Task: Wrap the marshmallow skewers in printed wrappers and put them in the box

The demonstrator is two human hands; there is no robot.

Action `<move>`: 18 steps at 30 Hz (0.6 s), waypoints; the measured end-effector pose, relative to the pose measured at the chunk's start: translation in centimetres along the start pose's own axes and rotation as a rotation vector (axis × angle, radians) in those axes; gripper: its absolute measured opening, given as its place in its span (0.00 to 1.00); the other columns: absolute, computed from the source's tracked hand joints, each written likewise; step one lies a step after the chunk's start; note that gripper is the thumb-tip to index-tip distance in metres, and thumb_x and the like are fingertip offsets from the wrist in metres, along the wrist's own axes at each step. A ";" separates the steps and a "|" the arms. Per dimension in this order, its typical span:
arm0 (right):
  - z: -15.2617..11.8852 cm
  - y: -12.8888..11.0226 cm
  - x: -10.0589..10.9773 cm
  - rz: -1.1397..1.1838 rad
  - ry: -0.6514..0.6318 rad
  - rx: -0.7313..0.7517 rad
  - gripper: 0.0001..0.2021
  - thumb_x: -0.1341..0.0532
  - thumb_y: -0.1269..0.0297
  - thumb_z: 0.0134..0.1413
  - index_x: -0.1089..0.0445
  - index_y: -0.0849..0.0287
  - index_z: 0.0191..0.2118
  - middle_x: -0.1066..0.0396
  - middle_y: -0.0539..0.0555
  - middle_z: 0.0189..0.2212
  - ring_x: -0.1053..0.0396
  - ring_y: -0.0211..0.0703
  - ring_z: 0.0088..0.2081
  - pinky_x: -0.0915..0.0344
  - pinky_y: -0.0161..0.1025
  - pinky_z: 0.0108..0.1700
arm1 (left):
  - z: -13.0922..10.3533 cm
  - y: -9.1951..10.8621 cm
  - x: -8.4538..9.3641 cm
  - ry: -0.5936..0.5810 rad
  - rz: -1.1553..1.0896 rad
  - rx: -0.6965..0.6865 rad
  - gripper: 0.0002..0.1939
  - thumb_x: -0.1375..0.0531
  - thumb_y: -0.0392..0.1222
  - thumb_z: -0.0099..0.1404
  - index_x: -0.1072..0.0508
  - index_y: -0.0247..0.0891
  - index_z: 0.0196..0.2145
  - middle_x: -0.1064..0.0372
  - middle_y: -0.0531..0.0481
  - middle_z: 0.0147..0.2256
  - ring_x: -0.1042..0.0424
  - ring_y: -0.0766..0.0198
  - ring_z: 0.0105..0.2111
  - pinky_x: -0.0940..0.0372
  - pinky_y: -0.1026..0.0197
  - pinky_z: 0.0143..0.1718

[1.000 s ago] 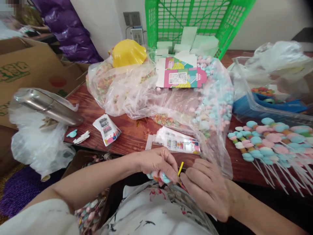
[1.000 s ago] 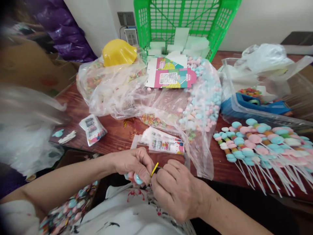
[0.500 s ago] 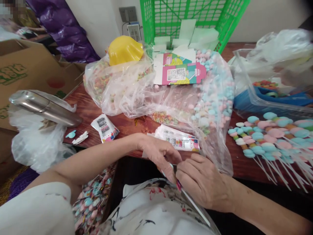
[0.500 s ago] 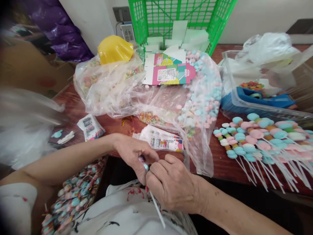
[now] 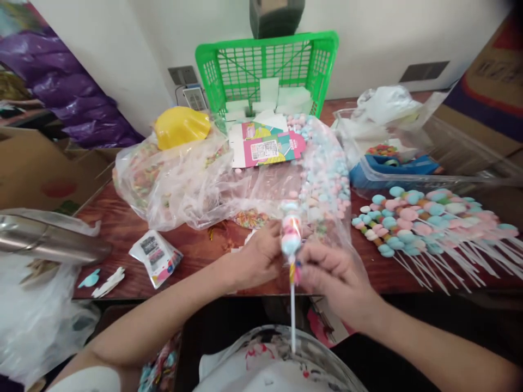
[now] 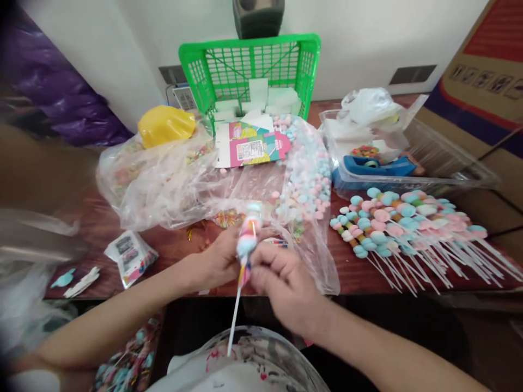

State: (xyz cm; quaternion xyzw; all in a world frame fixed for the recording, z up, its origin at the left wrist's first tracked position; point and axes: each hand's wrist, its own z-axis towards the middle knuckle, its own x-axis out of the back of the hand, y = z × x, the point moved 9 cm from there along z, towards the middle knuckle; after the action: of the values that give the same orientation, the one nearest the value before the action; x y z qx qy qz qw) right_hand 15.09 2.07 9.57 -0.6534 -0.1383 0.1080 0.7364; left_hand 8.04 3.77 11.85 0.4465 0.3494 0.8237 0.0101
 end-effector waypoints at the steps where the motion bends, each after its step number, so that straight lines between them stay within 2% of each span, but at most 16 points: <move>1: -0.6 0.9 -1.6 0.106 -0.092 -0.074 0.11 0.44 0.60 0.57 0.38 0.58 0.26 0.43 0.46 0.18 0.48 0.32 0.20 0.49 0.31 0.21 | 0.1 -0.5 0.8 0.044 -0.179 0.055 0.16 0.48 0.41 0.67 0.28 0.39 0.50 0.30 0.39 0.49 0.31 0.54 0.49 0.35 0.51 0.50; 3: -1.2 2.3 -3.0 0.241 -0.157 -0.152 0.13 0.41 0.58 0.55 0.39 0.58 0.24 0.44 0.45 0.17 0.49 0.31 0.20 0.50 0.31 0.21 | 0.0 0.4 2.1 0.088 -0.348 0.033 0.16 0.50 0.42 0.69 0.26 0.43 0.48 0.31 0.43 0.52 0.34 0.53 0.53 0.39 0.50 0.53; 5: -0.7 2.9 -2.2 0.295 -0.080 -0.159 0.13 0.38 0.58 0.52 0.39 0.58 0.24 0.46 0.44 0.18 0.49 0.31 0.20 0.50 0.31 0.22 | -0.8 1.5 3.5 0.188 -0.334 -0.002 0.14 0.44 0.43 0.67 0.25 0.46 0.48 0.36 0.44 0.57 0.40 0.50 0.59 0.43 0.47 0.57; 7: 0.0 2.7 -1.0 0.305 0.001 -0.138 0.13 0.37 0.59 0.51 0.38 0.59 0.24 0.46 0.44 0.18 0.49 0.31 0.21 0.50 0.30 0.23 | -2.2 1.3 4.2 0.309 -0.355 0.069 0.24 0.38 0.44 0.62 0.32 0.49 0.56 0.42 0.44 0.61 0.43 0.48 0.60 0.44 0.46 0.57; 8: 0.4 2.3 -0.9 0.316 0.009 -0.131 0.12 0.37 0.59 0.52 0.38 0.59 0.25 0.45 0.44 0.19 0.50 0.30 0.21 0.50 0.30 0.22 | -2.9 0.7 3.8 0.320 -0.428 0.136 0.30 0.37 0.45 0.60 0.37 0.49 0.60 0.42 0.43 0.61 0.41 0.48 0.59 0.42 0.47 0.56; 10: 0.8 1.6 -1.5 0.365 -0.020 -0.126 0.12 0.38 0.58 0.53 0.38 0.59 0.26 0.44 0.45 0.19 0.49 0.30 0.21 0.50 0.31 0.22 | -4.4 -0.5 1.8 0.231 -0.628 0.280 0.37 0.37 0.45 0.60 0.45 0.49 0.64 0.37 0.42 0.57 0.34 0.52 0.53 0.36 0.52 0.51; 12: 0.9 1.5 -2.7 0.447 -0.031 -0.149 0.14 0.38 0.56 0.52 0.39 0.59 0.25 0.44 0.45 0.19 0.48 0.31 0.20 0.49 0.31 0.22 | -5.8 -1.2 0.2 0.176 -0.755 0.398 0.35 0.38 0.43 0.62 0.45 0.48 0.64 0.32 0.43 0.52 0.29 0.57 0.46 0.34 0.56 0.47; 13: 1.0 1.7 -3.2 0.483 -0.016 -0.158 0.15 0.37 0.56 0.51 0.40 0.59 0.24 0.45 0.44 0.18 0.49 0.30 0.20 0.50 0.31 0.22 | -6.5 -1.6 0.2 0.200 -0.763 0.443 0.34 0.38 0.42 0.62 0.44 0.48 0.64 0.31 0.44 0.50 0.29 0.59 0.43 0.33 0.57 0.45; 16: 1.2 3.3 -5.1 0.536 0.025 -0.196 0.17 0.36 0.54 0.46 0.42 0.59 0.22 0.48 0.43 0.15 0.54 0.29 0.19 0.55 0.31 0.22 | -8.1 -1.9 1.4 0.286 -0.594 0.536 0.26 0.38 0.40 0.61 0.34 0.42 0.57 0.28 0.45 0.46 0.29 0.61 0.41 0.34 0.60 0.44; 18: 1.1 5.2 -7.3 0.521 -0.055 -0.292 0.18 0.37 0.52 0.43 0.44 0.58 0.22 0.49 0.42 0.15 0.57 0.28 0.18 0.59 0.31 0.21 | -8.8 -1.5 1.9 0.220 -0.422 0.574 0.15 0.38 0.40 0.60 0.25 0.36 0.46 0.27 0.45 0.40 0.29 0.61 0.38 0.35 0.62 0.41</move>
State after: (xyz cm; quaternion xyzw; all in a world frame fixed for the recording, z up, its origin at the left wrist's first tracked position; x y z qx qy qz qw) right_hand 7.94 1.25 4.10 -0.7627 -0.0001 0.2899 0.5781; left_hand -0.08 0.60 9.24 0.2580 0.6497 0.7149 0.0164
